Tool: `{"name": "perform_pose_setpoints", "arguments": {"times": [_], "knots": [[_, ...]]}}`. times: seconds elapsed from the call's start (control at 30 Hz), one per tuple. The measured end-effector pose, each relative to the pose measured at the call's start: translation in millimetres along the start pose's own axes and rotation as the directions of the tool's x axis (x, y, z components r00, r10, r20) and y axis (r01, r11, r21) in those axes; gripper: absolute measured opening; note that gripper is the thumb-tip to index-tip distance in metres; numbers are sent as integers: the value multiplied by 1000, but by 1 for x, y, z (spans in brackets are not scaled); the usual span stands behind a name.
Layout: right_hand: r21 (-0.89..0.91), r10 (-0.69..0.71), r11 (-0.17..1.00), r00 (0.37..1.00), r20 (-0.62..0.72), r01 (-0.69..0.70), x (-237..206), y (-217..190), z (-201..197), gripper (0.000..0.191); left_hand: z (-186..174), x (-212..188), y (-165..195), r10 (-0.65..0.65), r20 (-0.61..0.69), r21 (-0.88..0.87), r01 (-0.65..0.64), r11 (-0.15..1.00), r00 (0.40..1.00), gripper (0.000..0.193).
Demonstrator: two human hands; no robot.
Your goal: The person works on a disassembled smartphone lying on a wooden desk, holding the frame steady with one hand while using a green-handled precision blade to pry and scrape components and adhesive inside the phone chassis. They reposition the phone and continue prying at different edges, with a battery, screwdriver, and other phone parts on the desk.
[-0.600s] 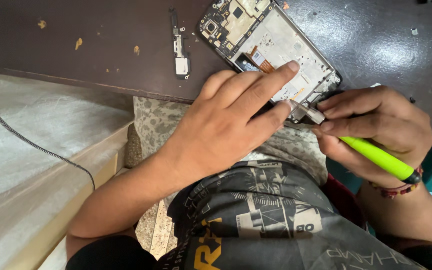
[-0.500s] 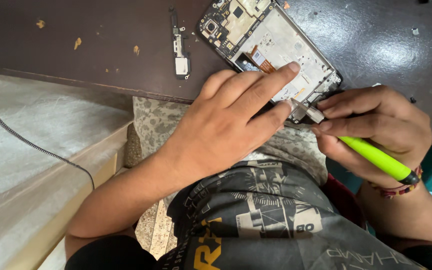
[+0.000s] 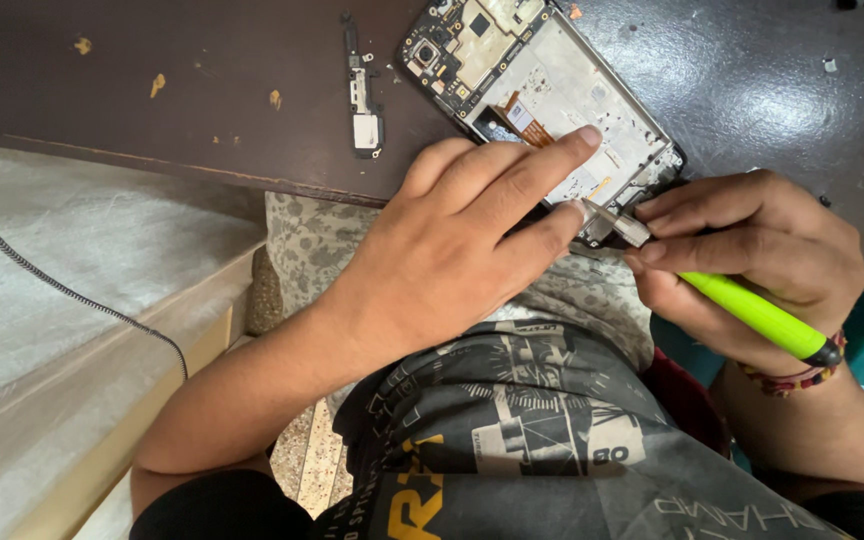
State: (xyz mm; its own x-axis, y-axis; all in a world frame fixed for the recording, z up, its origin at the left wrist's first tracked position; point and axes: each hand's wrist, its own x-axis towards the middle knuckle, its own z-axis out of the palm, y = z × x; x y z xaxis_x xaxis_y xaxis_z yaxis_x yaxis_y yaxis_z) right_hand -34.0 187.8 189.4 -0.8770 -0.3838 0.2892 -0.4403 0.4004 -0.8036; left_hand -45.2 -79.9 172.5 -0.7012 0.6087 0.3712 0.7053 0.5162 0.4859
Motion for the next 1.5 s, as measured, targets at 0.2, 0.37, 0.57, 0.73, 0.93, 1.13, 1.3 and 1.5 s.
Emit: {"name": "perform_pose_setpoints", "arguments": {"times": [0.2,0.37,0.57,0.73,0.93,1.13,1.3,1.5], "knots": [[20,-14,1000,1000,7,14,34,12,-30,17,-8,44,-12,9,-21,13,-9,1000,1000,20],[10,-13,1000,1000,9,13,34,2,-16,16,-19,34,-13,7,-31,32,-6,999,1000,18],[30,-7,1000,1000,7,7,36,-1,3,16,-19,8,-25,-10,-6,7,10,1000,1000,16],[9,-27,1000,999,26,26,23,-10,14,16,-15,-10,-19,-8,0,9,8,1000,1000,17],[25,-30,999,999,20,30,14,-8,14,17,-11,-14,-13,-9,1,3,9,1000,1000,17],[19,-13,1000,1000,6,12,3,-4,22,16,0,-21,-10,-6,-5,8,6,1000,1000,17],[-12,-24,1000,1000,-12,23,7,-4,30,17,-5,-24,-19,-14,-4,2,14,1000,1000,16],[73,36,997,999,-30,-34,4,6,28,19,4,-24,-24,-24,-16,-41,24,999,1000,19]]}}
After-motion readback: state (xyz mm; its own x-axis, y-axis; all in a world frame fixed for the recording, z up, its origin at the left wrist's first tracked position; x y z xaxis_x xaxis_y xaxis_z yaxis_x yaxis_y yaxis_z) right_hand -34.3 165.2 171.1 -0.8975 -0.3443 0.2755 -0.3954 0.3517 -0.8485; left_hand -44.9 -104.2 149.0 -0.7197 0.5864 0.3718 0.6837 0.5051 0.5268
